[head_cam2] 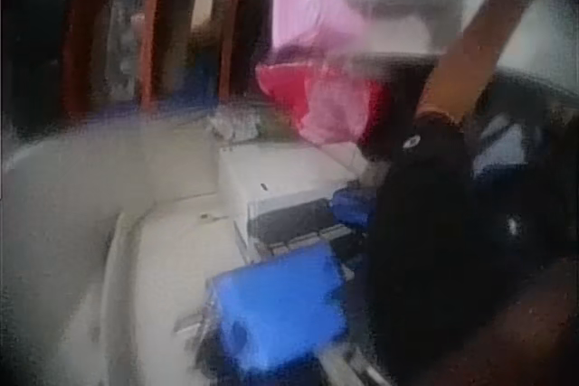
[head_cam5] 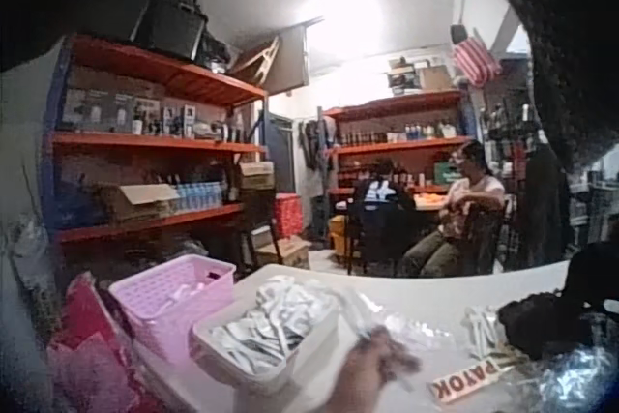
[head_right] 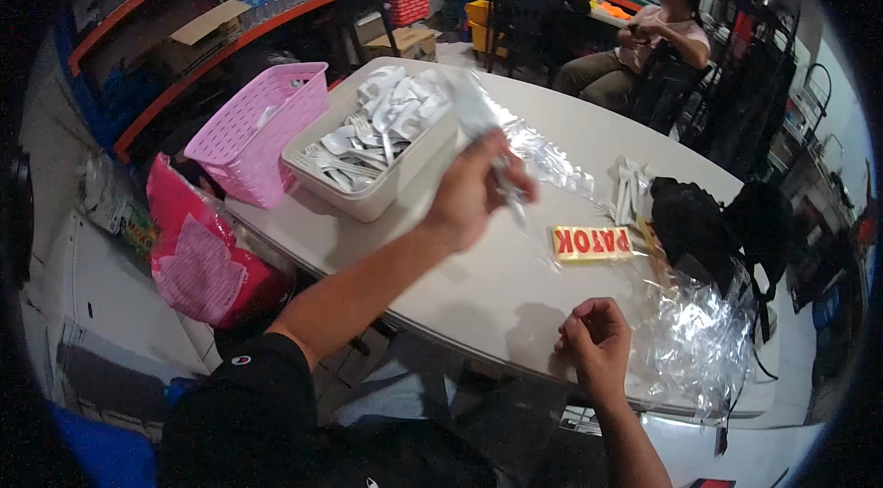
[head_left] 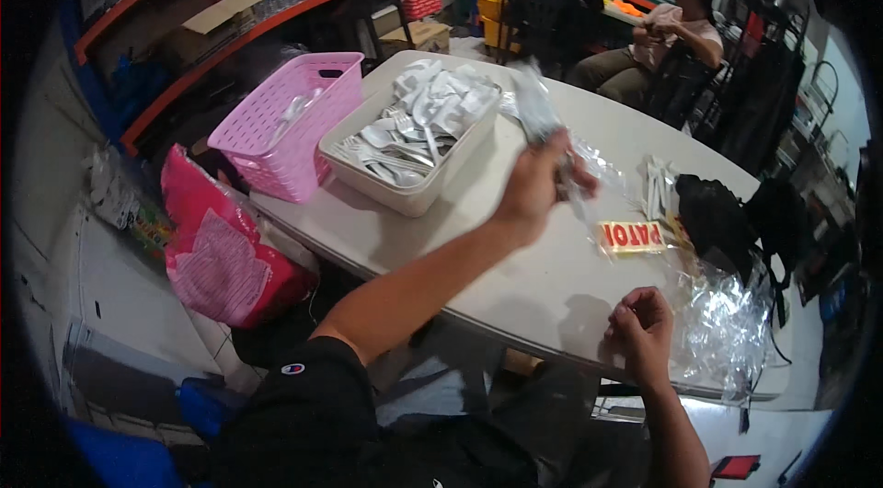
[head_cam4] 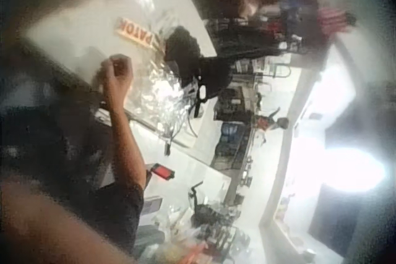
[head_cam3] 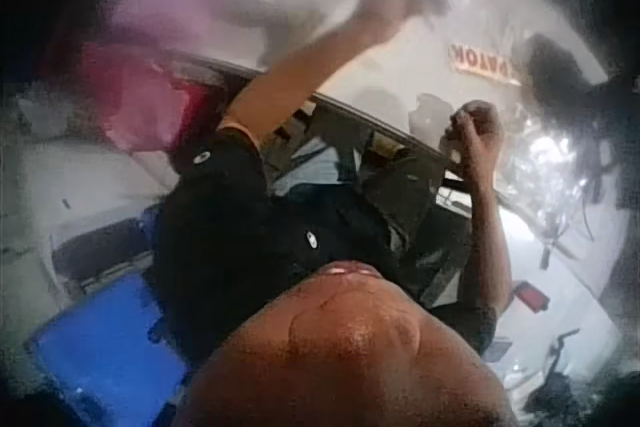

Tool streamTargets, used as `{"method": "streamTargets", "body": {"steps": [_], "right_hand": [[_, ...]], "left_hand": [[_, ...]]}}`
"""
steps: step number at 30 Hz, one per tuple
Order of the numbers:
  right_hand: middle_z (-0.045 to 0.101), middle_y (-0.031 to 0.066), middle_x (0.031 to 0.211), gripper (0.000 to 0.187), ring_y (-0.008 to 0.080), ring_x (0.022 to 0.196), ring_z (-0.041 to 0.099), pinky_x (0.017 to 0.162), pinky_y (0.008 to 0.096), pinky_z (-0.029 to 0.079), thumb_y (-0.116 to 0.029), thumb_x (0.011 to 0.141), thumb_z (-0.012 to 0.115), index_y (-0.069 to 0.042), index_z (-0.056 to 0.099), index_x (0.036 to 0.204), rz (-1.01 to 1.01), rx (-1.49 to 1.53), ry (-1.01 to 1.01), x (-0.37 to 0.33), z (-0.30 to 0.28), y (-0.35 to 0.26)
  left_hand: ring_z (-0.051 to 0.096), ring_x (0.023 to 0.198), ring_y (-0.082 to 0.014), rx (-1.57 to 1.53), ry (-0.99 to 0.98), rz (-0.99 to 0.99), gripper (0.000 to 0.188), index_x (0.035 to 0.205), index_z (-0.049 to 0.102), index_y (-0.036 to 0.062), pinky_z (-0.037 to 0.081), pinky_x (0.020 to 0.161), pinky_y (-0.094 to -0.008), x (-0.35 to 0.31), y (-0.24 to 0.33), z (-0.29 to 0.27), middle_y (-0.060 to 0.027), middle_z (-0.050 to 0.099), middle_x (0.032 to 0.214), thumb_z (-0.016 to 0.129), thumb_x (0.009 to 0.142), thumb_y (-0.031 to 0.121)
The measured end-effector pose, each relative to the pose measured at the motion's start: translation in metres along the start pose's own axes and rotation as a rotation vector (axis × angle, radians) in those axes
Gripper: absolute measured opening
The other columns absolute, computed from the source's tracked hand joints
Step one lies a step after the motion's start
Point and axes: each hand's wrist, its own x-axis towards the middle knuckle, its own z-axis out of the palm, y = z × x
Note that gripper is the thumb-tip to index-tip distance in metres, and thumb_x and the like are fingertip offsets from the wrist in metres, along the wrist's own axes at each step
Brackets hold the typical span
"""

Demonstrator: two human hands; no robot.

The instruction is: The person sits at a table and repeatedly wraps individual white plastic forks in small clear plastic bags. They pick up a fork from a white container, place it into a bag, and fold the top of the bag to seal it before placing the wrapped fork into a pink basket. The process is repeated continuously throughout the video.

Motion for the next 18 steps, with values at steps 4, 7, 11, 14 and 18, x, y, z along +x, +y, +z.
{"method": "streamTargets", "body": {"steps": [4,7,11,14,18], "right_hand": [[0.058,0.004,0.079,0.008,0.0104,0.068,0.059,0.058,0.025,0.052,0.0,0.088,0.058,-0.003,0.053,0.093,-0.001,-0.032,0.019,-0.003,-0.001,-0.001],[0.058,0.0034,0.079,0.007,0.0103,0.068,0.059,0.058,0.0247,0.052,-0.001,0.088,0.058,-0.003,0.053,0.093,-0.015,-0.061,-0.021,-0.004,0.002,-0.005],[0.059,0.0033,0.079,0.007,0.0101,0.07,0.059,0.06,0.0246,0.051,0.0,0.087,0.058,-0.003,0.053,0.093,-0.016,-0.123,-0.044,-0.004,0.007,-0.008],[0.059,0.0036,0.079,0.007,0.01,0.072,0.06,0.061,0.0249,0.051,0.0,0.087,0.058,-0.002,0.054,0.093,-0.035,-0.12,-0.054,-0.002,0.01,-0.002],[0.06,0.004,0.078,0.008,0.0094,0.071,0.059,0.061,0.0251,0.05,0.0,0.086,0.058,-0.001,0.055,0.093,-0.047,-0.139,-0.025,-0.001,0.007,-0.007]], "left_hand": [[0.034,0.047,-0.005,0.485,0.252,0.065,0.018,0.092,0.054,0.0159,0.026,0.041,-0.0209,-0.002,0.107,-0.015,0.0067,0.04,0.065,0.057,0.094,0.034],[0.051,0.06,-0.0109,1.297,0.384,0.405,0.034,0.105,0.058,0.0057,0.041,0.048,-0.0266,-0.002,0.203,-0.057,-0.0038,0.053,0.078,0.057,0.092,0.037],[0.061,0.066,-0.0216,1.832,0.564,0.399,0.044,0.121,0.054,0.0039,0.048,0.056,-0.0351,0.014,0.336,-0.179,-0.0123,0.061,0.081,0.049,0.091,0.034],[0.058,0.102,-0.0296,2.091,0.66,-0.194,0.058,0.13,0.046,-0.0049,0.046,0.088,-0.0384,0.006,0.371,-0.231,-0.0227,0.059,0.109,0.056,0.084,0.03],[0.051,0.119,-0.0422,2.342,0.694,0.196,0.067,0.133,0.046,-0.0035,0.041,0.101,-0.0434,0.005,0.311,-0.224,-0.0334,0.052,0.123,0.066,0.082,0.034]]}}
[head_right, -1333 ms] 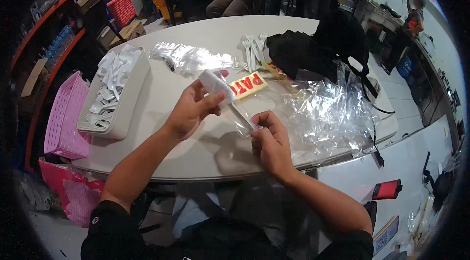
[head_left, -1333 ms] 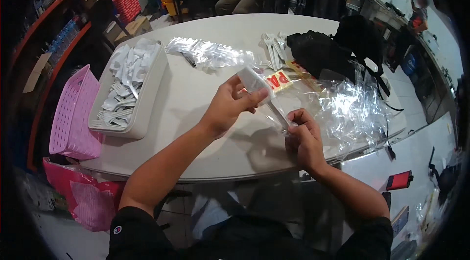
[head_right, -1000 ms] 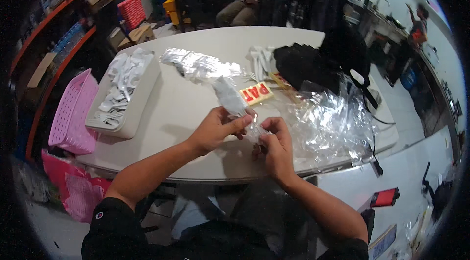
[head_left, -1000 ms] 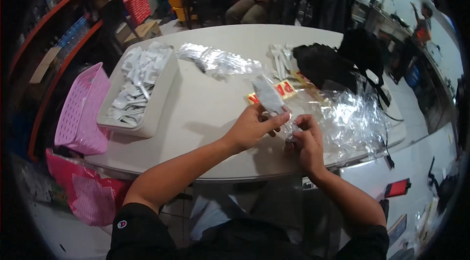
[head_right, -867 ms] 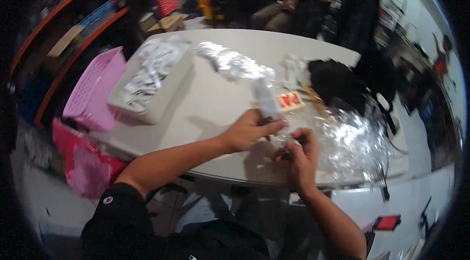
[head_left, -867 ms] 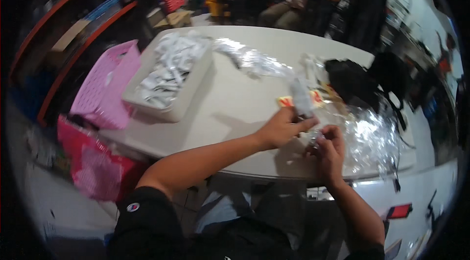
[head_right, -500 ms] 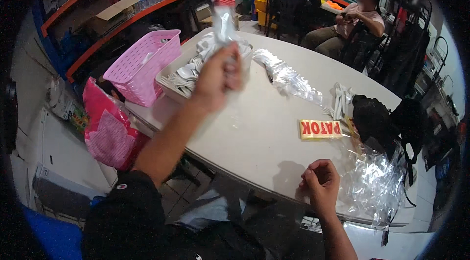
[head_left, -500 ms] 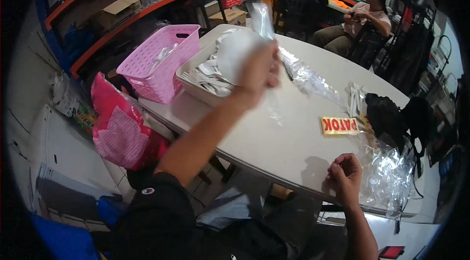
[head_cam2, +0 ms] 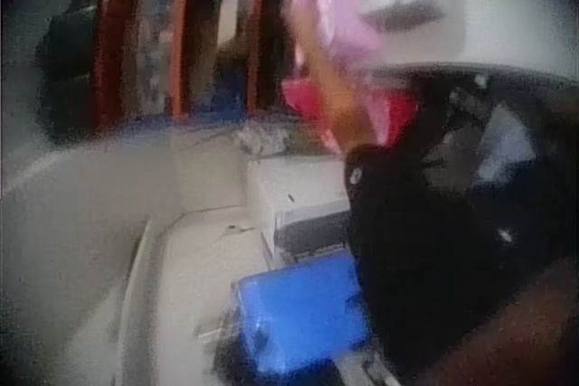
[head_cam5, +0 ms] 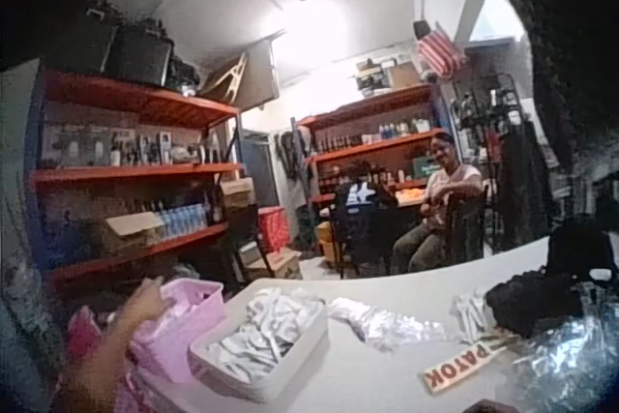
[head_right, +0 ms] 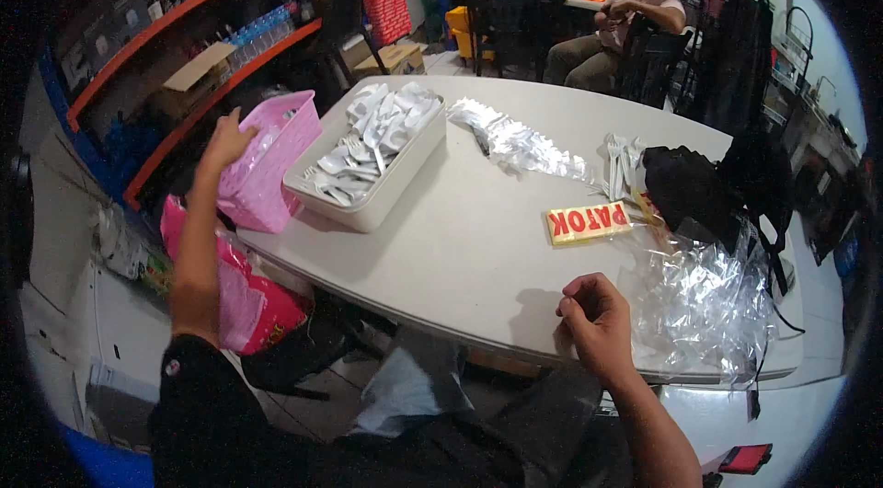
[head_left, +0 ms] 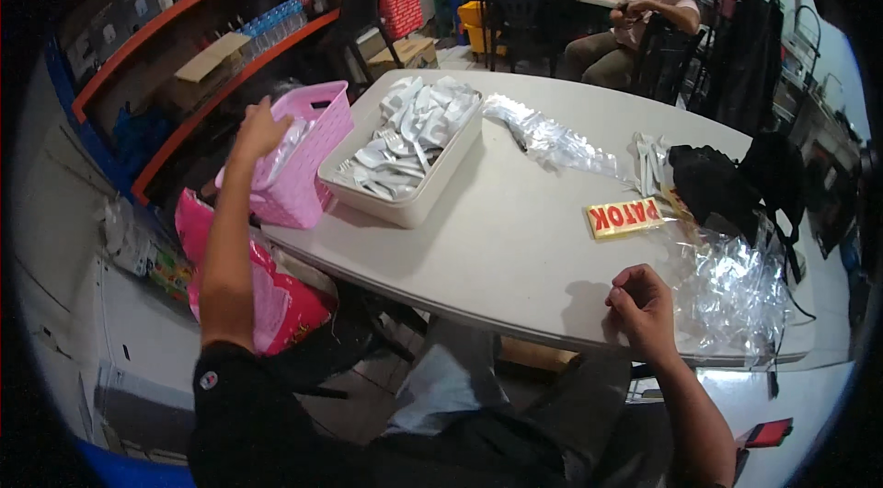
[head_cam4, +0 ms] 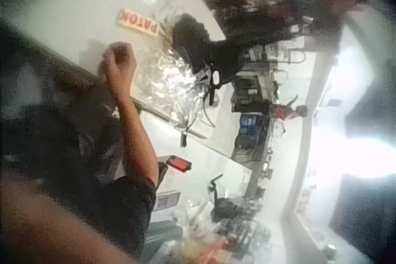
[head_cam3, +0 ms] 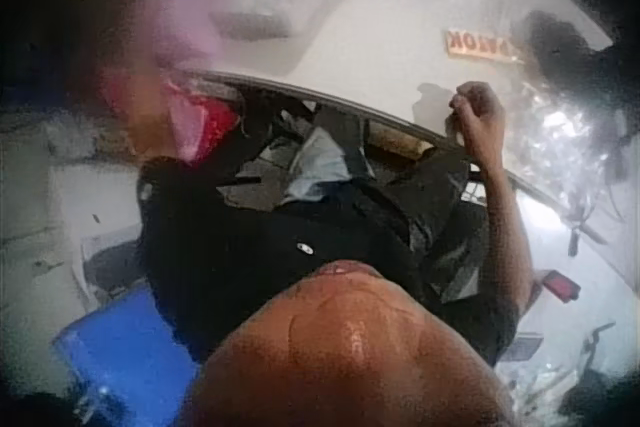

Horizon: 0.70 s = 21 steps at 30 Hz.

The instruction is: The person sits at a table and repeatedly wraps individual white plastic forks in small clear plastic bags. They pick up a fork from a white container, place it into a bag, and fold the top of the bag to seal it before placing the wrapped fork into a pink basket. The process is repeated continuously throughout the video.

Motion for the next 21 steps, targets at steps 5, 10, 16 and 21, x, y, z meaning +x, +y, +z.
{"method": "streamTargets", "body": {"steps": [5,10,16,21], "right_hand": [[0.06,0.0036,0.077,0.008,0.0087,0.068,0.058,0.06,0.0244,0.049,-0.001,0.086,0.058,0.0,0.055,0.094,-0.007,-0.043,0.007,-0.002,-0.002,0.002],[0.061,0.0036,0.078,0.007,0.0079,0.069,0.058,0.061,0.0234,0.048,-0.002,0.087,0.059,-0.001,0.056,0.093,-0.023,-0.063,-0.024,-0.001,0.0,0.008],[0.061,0.0028,0.077,0.007,0.0072,0.07,0.057,0.063,0.0229,0.047,-0.002,0.087,0.059,-0.001,0.057,0.094,-0.049,-0.053,-0.031,0.0,-0.004,0.011],[0.06,0.0022,0.077,0.006,0.0071,0.071,0.057,0.064,0.0234,0.048,-0.002,0.087,0.058,-0.001,0.057,0.093,-0.019,-0.07,-0.044,-0.001,-0.003,0.007]], "left_hand": [[0.061,0.105,-0.0376,-0.387,-0.178,0.443,0.046,0.12,0.058,-0.0019,0.047,0.092,-0.0439,-0.05,0.102,-0.006,-0.0247,0.063,0.11,0.067,0.084,0.026],[0.066,0.094,-0.0373,0.026,-0.468,0.205,0.037,0.105,0.067,-0.0009,0.051,0.085,-0.0453,-0.056,0.128,0.02,-0.0235,0.068,0.099,0.071,0.08,0.027],[0.067,0.092,-0.0355,0.034,-0.422,0.137,0.042,0.099,0.07,0.0001,0.052,0.084,-0.0426,-0.05,0.125,0.036,-0.0235,0.068,0.099,0.08,0.07,0.029],[0.068,0.088,-0.0317,-0.094,-0.485,0.122,0.04,0.096,0.07,0.0001,0.052,0.08,-0.0391,-0.045,0.118,0.039,-0.0212,0.069,0.095,0.081,0.069,0.028]]}}
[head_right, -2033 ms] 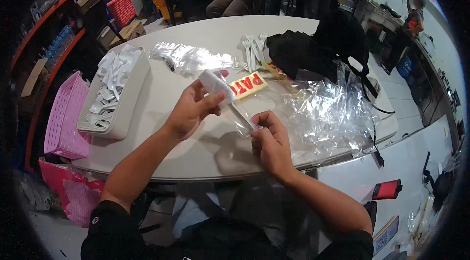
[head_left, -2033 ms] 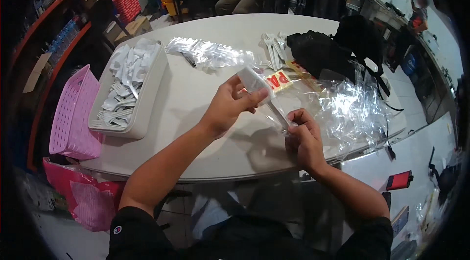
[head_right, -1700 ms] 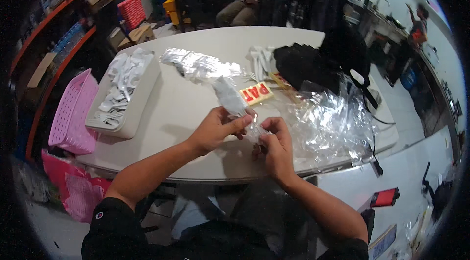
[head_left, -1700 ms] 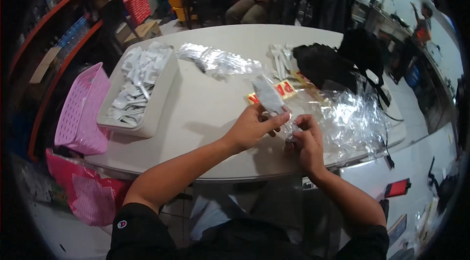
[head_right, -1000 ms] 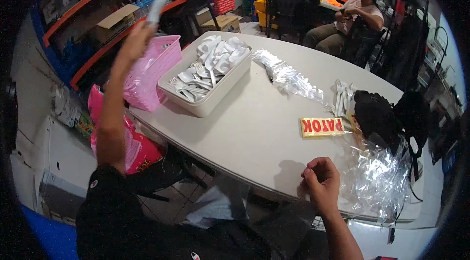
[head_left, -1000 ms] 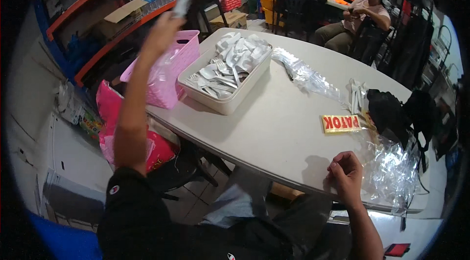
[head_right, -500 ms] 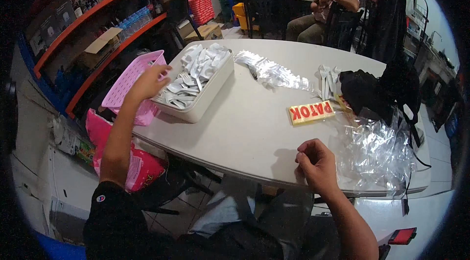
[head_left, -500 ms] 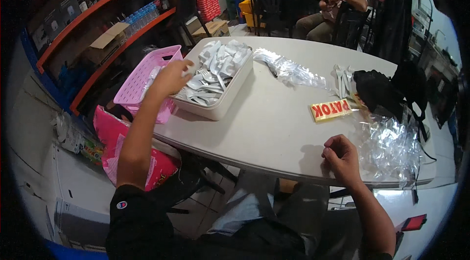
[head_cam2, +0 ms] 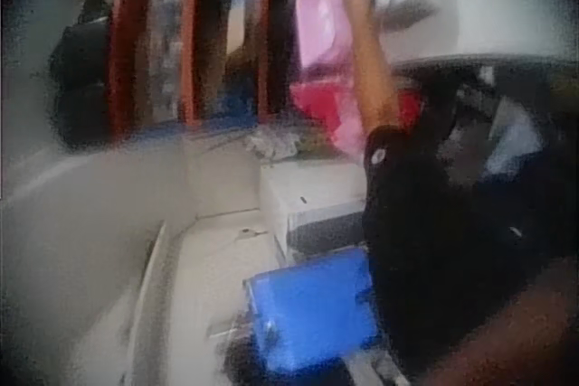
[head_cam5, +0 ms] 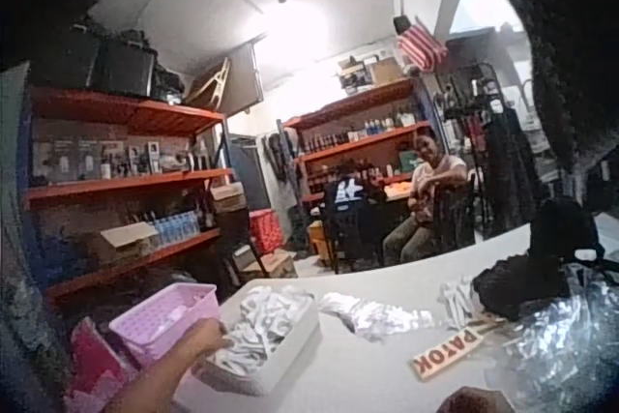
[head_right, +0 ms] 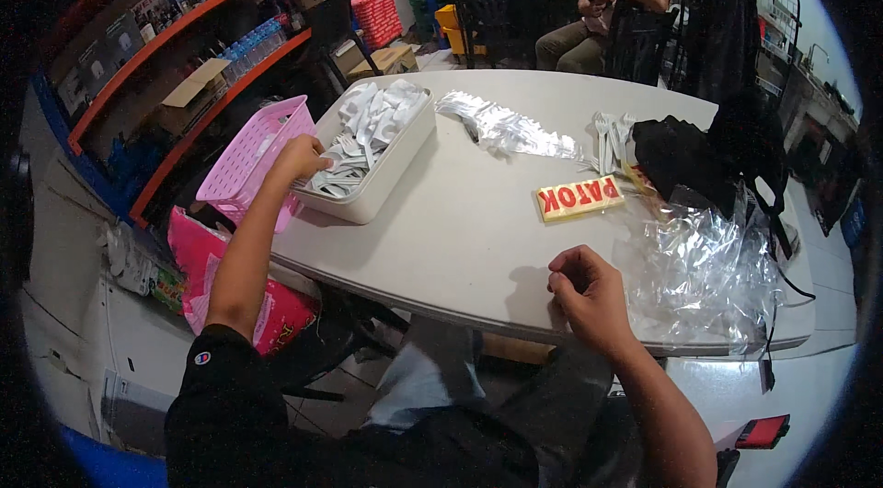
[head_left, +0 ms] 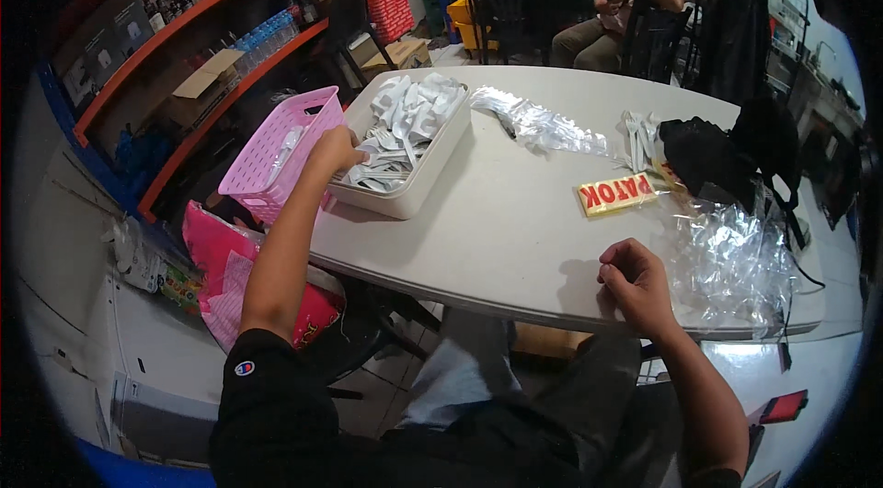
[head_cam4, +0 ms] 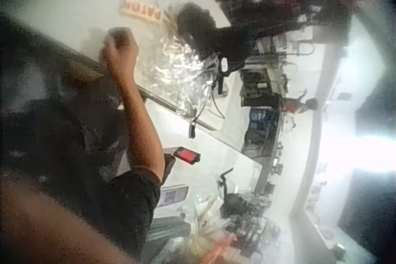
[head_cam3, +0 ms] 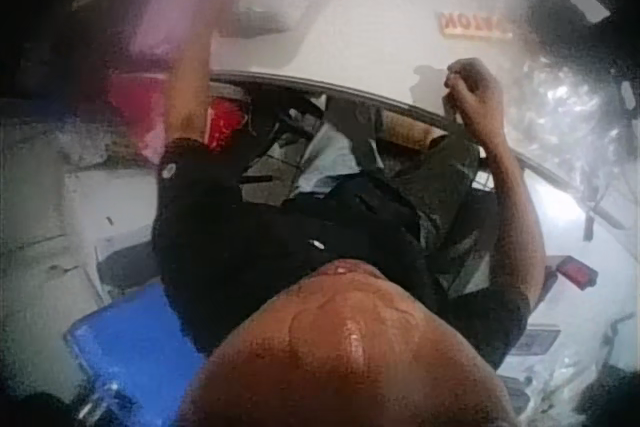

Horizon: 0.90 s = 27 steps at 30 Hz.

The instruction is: The person sits at a table and repeatedly wraps individual white plastic forks in small clear plastic bags. They pick up a fork from a white container, place it into a bag, and fold the top of the bag to seal it before placing the wrapped fork into a pink basket. The process is repeated continuously throughout the video.

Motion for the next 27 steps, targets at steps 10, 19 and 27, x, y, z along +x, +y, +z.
{"method": "streamTargets", "body": {"steps": [10,19,27], "right_hand": [[0.061,0.0034,0.078,0.006,0.0081,0.071,0.059,0.061,0.0239,0.049,-0.003,0.088,0.057,-0.001,0.057,0.094,-0.001,-0.011,-0.013,0.003,0.002,-0.002],[0.062,0.008,0.089,0.017,0.0142,0.075,0.062,0.063,0.0276,0.054,-0.001,0.084,0.06,-0.001,0.056,0.1,-0.181,-0.208,0.172,-0.005,0.006,-0.023],[0.061,0.0121,0.091,0.024,0.0221,0.08,0.064,0.07,0.0337,0.051,-0.002,0.082,0.064,-0.003,0.057,0.105,-0.609,-0.455,0.031,0.01,-0.007,-0.014]], "left_hand": [[0.067,0.074,-0.0266,-0.138,0.383,0.205,0.028,0.083,0.065,-0.0016,0.05,0.066,-0.0368,-0.02,-0.015,-0.07,-0.0169,0.067,0.078,0.079,0.071,0.019],[0.063,0.073,-0.0167,-0.143,0.685,0.505,0.018,0.097,0.065,-0.0029,0.048,0.066,-0.0295,-0.116,0.09,-0.158,-0.0123,0.065,0.082,0.067,0.083,0.009],[0.062,0.074,-0.0233,-0.319,0.251,0.94,0.02,0.092,0.066,-0.0019,0.048,0.067,-0.0329,-0.129,0.206,-0.062,-0.0138,0.065,0.084,0.068,0.085,0.017]]}}
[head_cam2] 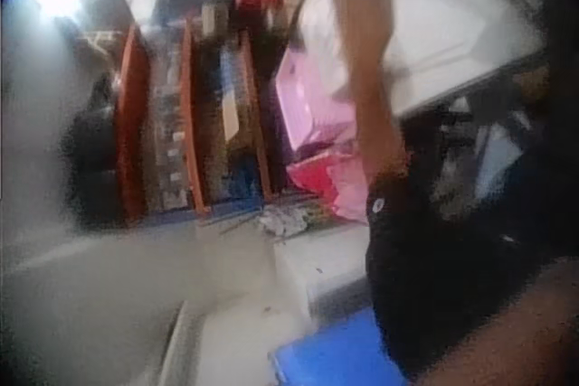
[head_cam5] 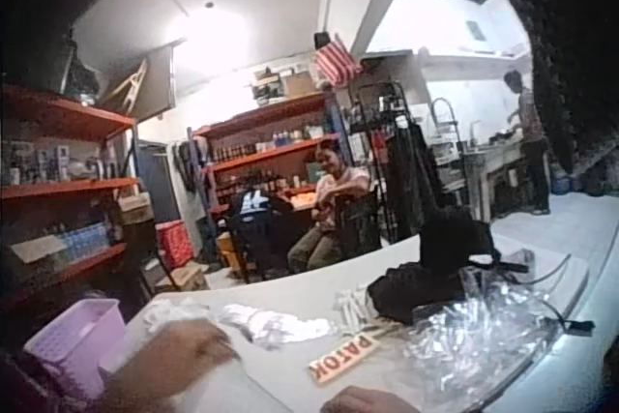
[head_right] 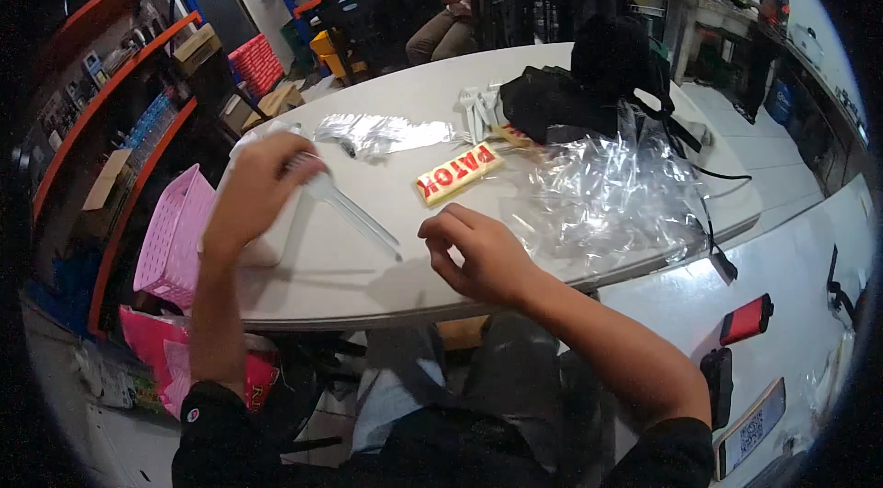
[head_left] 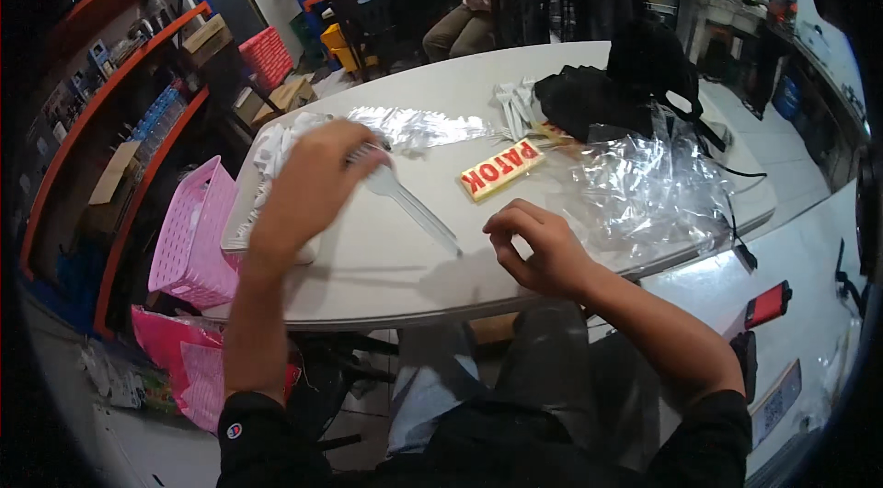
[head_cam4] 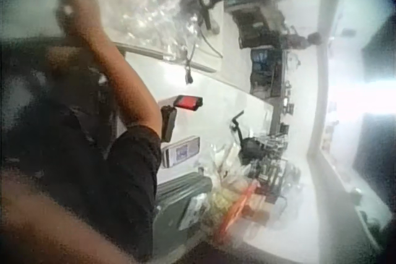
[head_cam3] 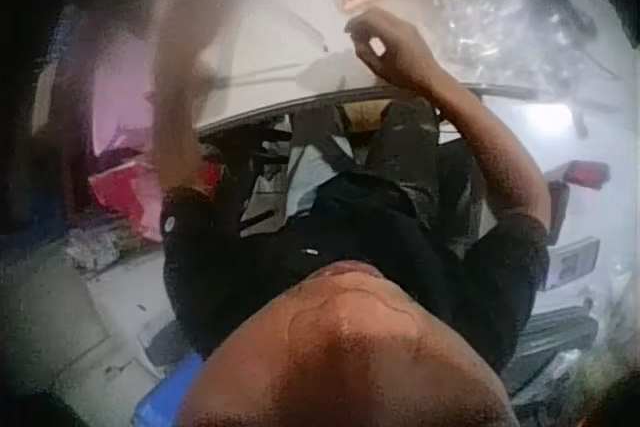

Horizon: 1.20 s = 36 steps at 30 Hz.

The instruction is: The person sits at a table and repeatedly wraps individual white plastic forks in small clear plastic bags. They pick up a fork from a white container, place it into a bag, and fold the top of the bag to seal it before placing the wrapped fork into a pink basket. The process is repeated continuously throughout the video.

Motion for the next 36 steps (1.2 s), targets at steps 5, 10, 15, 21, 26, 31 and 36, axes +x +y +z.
{"method": "streamTargets", "body": {"steps": [5,10,15,21,26,31,36], "right_hand": [[0.062,0.0162,0.093,0.041,0.0325,0.085,0.062,0.079,0.037,0.049,-0.023,0.089,0.061,-0.001,0.051,0.121,0.032,0.078,0.238,0.005,0.003,0.002],[0.063,0.0173,0.078,0.052,0.0314,0.075,0.064,0.071,0.0398,0.049,-0.027,0.093,0.058,0.002,0.039,0.132,0.391,0.062,-0.232,0.014,-0.006,-0.036],[0.06,0.0176,0.069,0.033,0.0309,0.061,0.06,0.061,0.0416,0.045,-0.02,0.097,0.051,0.002,0.044,0.121,0.475,0.136,-0.175,0.005,0.009,-0.022],[0.055,0.0074,0.066,0.027,0.0164,0.058,0.052,0.057,0.0336,0.043,-0.025,0.099,0.051,0.002,0.054,0.103,0.49,0.195,-0.166,0.004,0.01,-0.013],[0.047,-0.0039,0.066,0.028,0.0056,0.059,0.041,0.054,0.0228,0.037,-0.026,0.101,0.05,0.0,0.06,0.103,0.708,0.594,-0.192,0.011,0.004,-0.031],[0.038,-0.007,0.065,0.029,0.003,0.058,0.033,0.053,0.0201,0.029,-0.026,0.101,0.049,-0.002,0.061,0.109,0.664,0.589,-0.166,0.006,0.007,-0.027],[0.037,-0.0078,0.066,0.032,0.0031,0.059,0.032,0.053,0.0213,0.028,-0.028,0.102,0.046,-0.002,0.06,0.112,0.657,0.587,-0.095,0.0,0.011,-0.033]], "left_hand": [[0.063,0.078,-0.0307,-0.242,-0.155,0.112,0.024,0.092,0.066,-0.0014,0.048,0.071,-0.0384,-0.002,0.011,0.074,-0.0168,0.065,0.085,0.067,0.086,0.022],[0.062,0.074,-0.0316,-0.347,0.079,0.106,0.024,0.09,0.065,-0.0017,0.048,0.068,-0.0374,-0.012,0.038,0.085,-0.0171,0.064,0.082,0.064,0.089,0.022],[0.058,0.067,-0.0346,-0.363,0.151,0.101,0.026,0.084,0.06,-0.0024,0.044,0.061,-0.04,-0.012,0.033,0.113,-0.0188,0.059,0.074,0.058,0.094,0.022],[0.055,0.059,-0.0359,-0.453,0.17,0.064,0.03,0.082,0.056,-0.0017,0.042,0.055,-0.0404,-0.017,0.03,0.122,-0.0199,0.056,0.067,0.056,0.096,0.025],[0.058,0.059,-0.0303,-0.529,0.122,0.046,0.029,0.087,0.058,-0.0019,0.044,0.057,-0.0376,-0.016,0.016,0.109,-0.0191,0.059,0.069,0.058,0.095,0.027],[0.061,0.068,-0.0233,-0.488,0.005,0.007,0.024,0.094,0.061,-0.0008,0.047,0.063,-0.0348,-0.011,0.004,0.091,-0.0152,0.064,0.077,0.059,0.094,0.024],[0.064,0.083,-0.0202,-0.229,0.088,-0.215,0.024,0.103,0.066,0.0026,0.051,0.074,-0.032,0.003,-0.08,0.048,-0.0122,0.068,0.096,0.06,0.093,0.023]]}}
